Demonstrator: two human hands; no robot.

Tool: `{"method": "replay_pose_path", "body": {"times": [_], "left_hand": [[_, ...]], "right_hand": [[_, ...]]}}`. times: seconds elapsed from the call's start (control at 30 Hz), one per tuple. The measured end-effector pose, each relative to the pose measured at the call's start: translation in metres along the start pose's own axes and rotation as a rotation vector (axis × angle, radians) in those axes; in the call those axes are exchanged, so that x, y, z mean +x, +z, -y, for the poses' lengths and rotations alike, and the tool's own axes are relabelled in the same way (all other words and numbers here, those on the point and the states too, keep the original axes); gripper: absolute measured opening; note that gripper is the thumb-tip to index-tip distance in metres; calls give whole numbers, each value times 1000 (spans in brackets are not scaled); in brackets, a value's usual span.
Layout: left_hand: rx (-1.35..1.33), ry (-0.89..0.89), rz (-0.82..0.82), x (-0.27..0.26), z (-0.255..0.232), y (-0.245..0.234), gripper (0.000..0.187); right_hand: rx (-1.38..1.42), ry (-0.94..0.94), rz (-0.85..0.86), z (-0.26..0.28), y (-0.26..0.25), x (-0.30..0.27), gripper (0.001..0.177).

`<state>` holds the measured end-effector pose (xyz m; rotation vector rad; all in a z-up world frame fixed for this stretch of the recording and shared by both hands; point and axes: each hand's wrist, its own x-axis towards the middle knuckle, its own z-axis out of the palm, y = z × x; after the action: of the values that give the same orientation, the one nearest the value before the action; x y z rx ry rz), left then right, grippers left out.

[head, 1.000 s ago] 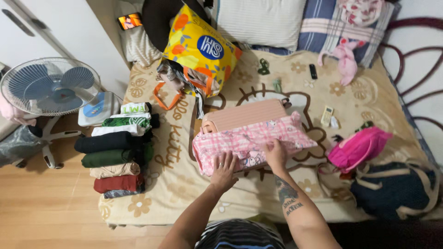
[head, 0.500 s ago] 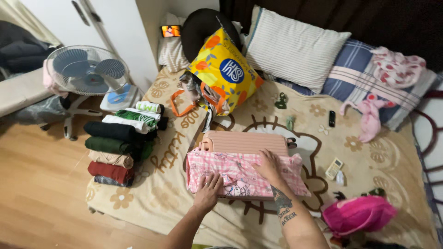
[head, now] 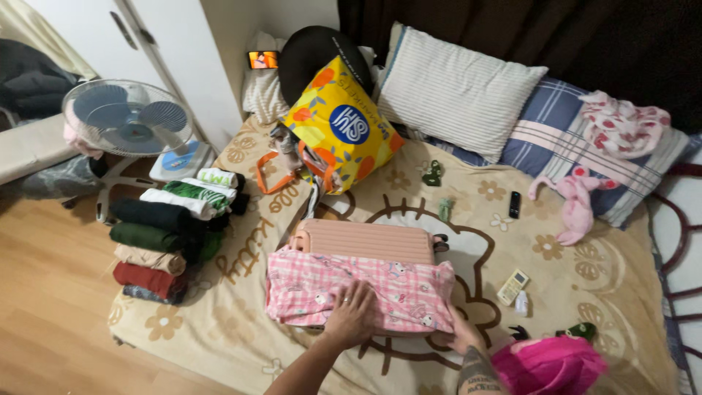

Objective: The person folds several pieces of clothing on a bed, including a white floral garment and a pink checkered garment. They place the folded items into a yellow shopping bag and a pink suitcase. The person also moves a stack of folded clothes and a pink bag on the bed.

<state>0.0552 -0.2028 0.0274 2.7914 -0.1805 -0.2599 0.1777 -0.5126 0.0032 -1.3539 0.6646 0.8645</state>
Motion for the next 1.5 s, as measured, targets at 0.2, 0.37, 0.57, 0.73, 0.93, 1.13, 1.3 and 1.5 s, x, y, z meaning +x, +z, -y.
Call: {"method": "replay_pose_path", "body": {"times": [0.2, 0.37, 0.57, 0.73, 0.93, 1.13, 1.3, 1.5], "left_hand": [[101, 150, 27, 67, -51, 9, 111], [105, 89, 236, 76, -84, -13, 112], [57, 141, 232, 83, -99, -30, 110], [-157, 153, 235, 112, -107, -25, 110], [-1263, -21, -26, 144, -123, -38, 86], [-2143, 200, 247, 113, -50, -71, 52], [-2350, -154, 15, 63, 41, -68, 32], [-2356, -315, -99, -3, 96, -55, 26]], "right_hand": [[-146, -140, -49, 1, -14, 13, 59], [-170, -270, -24, 6, -30, 37, 52], [271, -430, -38, 23, -44, 30, 37], [387, -604, -108, 53, -47, 8, 42], [-214, -1222, -167, 91, 13, -53, 48], [-597, -1313, 327, 92, 138, -122, 30], [-340, -1316, 237, 76, 170, -115, 20], [-562, -1207, 17, 53, 187, -78, 18]]}}
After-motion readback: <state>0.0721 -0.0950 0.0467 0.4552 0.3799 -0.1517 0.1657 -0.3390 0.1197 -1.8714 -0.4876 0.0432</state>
